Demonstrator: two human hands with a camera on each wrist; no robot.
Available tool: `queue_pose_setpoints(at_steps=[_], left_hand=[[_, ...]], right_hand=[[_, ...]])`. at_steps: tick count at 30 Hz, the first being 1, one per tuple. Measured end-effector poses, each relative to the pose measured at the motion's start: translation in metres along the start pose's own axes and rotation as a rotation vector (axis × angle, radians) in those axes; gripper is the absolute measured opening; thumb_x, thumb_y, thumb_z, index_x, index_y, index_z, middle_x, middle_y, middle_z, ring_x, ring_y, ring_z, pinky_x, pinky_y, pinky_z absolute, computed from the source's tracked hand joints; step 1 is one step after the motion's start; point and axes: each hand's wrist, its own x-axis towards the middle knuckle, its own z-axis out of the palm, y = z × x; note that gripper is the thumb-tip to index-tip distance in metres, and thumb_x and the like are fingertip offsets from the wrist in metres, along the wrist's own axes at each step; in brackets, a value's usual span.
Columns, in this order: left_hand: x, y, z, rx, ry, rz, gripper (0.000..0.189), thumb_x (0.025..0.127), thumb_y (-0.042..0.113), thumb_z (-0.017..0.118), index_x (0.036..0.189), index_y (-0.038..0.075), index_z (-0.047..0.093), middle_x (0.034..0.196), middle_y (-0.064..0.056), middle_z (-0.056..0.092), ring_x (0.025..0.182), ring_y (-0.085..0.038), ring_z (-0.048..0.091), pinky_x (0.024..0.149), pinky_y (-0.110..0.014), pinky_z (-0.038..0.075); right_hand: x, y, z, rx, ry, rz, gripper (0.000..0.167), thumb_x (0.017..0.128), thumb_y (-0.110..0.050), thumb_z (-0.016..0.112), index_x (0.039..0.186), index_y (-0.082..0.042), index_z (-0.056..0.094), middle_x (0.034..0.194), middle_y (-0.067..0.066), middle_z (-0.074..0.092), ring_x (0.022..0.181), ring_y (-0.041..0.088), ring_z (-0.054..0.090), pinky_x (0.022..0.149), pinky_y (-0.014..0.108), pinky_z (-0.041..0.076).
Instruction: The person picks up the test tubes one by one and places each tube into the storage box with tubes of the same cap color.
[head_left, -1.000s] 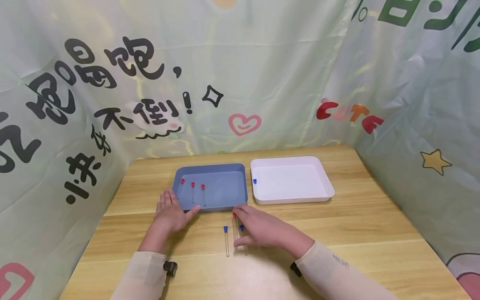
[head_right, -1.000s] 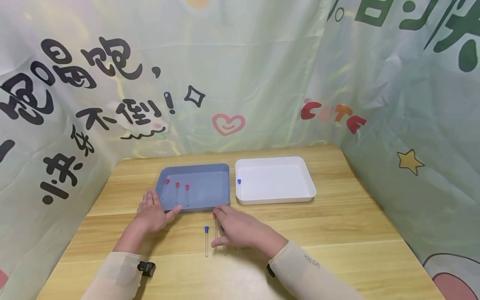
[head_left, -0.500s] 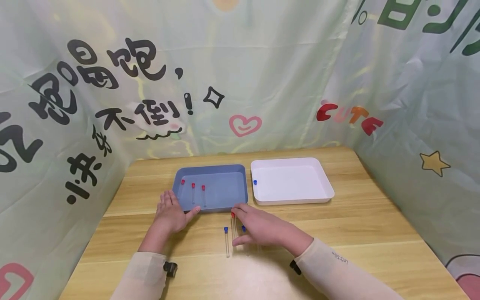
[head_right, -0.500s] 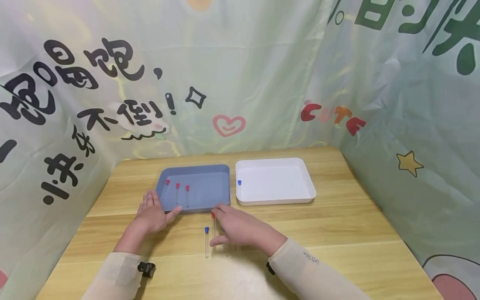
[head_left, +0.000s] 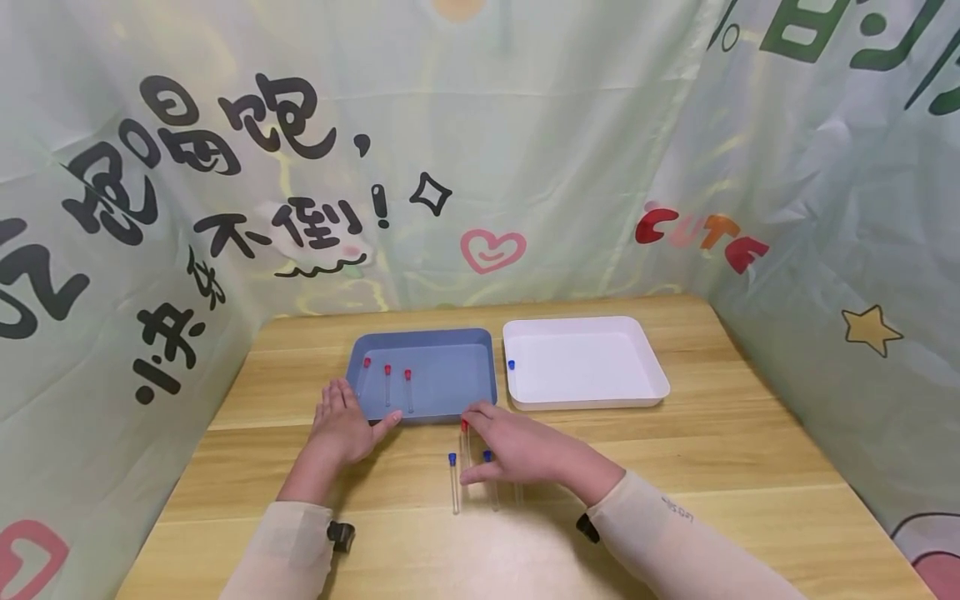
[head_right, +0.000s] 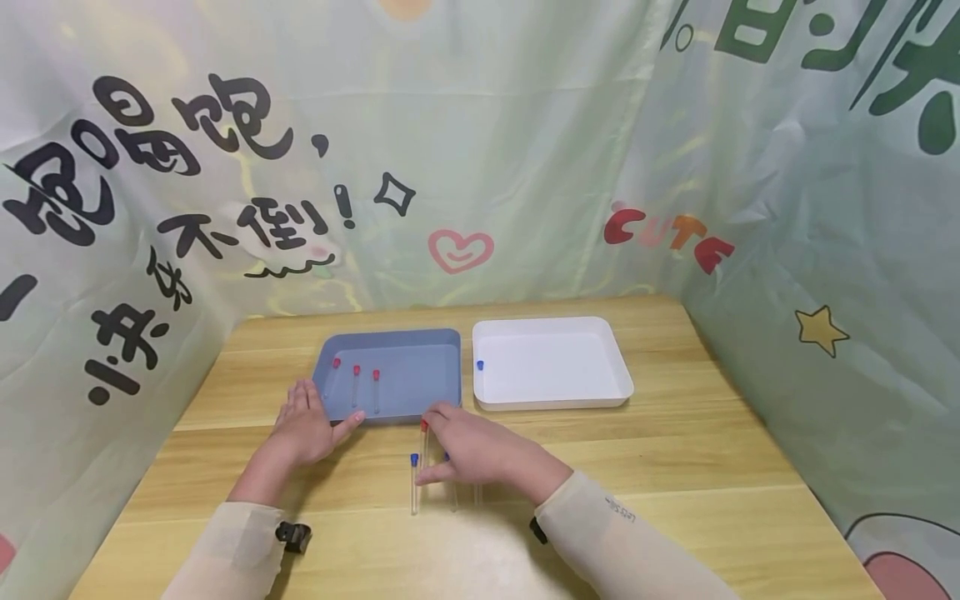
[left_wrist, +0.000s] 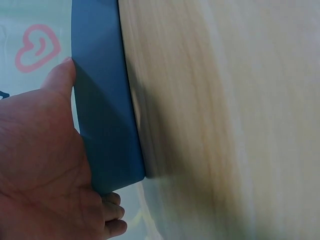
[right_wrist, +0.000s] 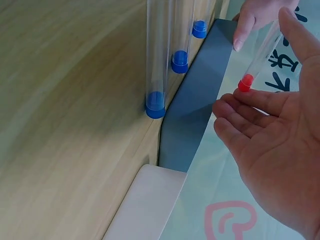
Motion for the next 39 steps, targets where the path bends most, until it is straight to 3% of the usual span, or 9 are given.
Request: queue_pose_setpoints(at_steps=[27,39], left_hand=[[0.001,-0.002,0.001,0.017,-0.006,0.012,0.127,0.104,0.079,0.040,0.161,-0.022,-0.011,0.172,-0.045,-0.012,0.164,-0.061,-0.007,0.137,-0.068,0.006],[0.001,-0.001,0.001,0.001,0.002,0.008,0.125,0.105,0.078,0.042,0.162,-0.021,-0.011,0.173,-0.044,-0.012,0.165,-0.060,-0.007,0.137,-0.067,0.005]], right_hand=[[0.046,0.018,-0.017,0.110,0.027,0.046,0.103,0.098,-0.072,0.065,0.170,-0.006,0.034,0.177,0.015,0.034,0.158,0.033,0.047,0.129,0.048,0.046],[0.066,0.028,-0.026,0.165,0.029,0.096,0.103,0.097,-0.068,0.070,0.171,-0.008,0.030,0.178,0.014,0.031,0.160,0.033,0.044,0.129,0.050,0.044]])
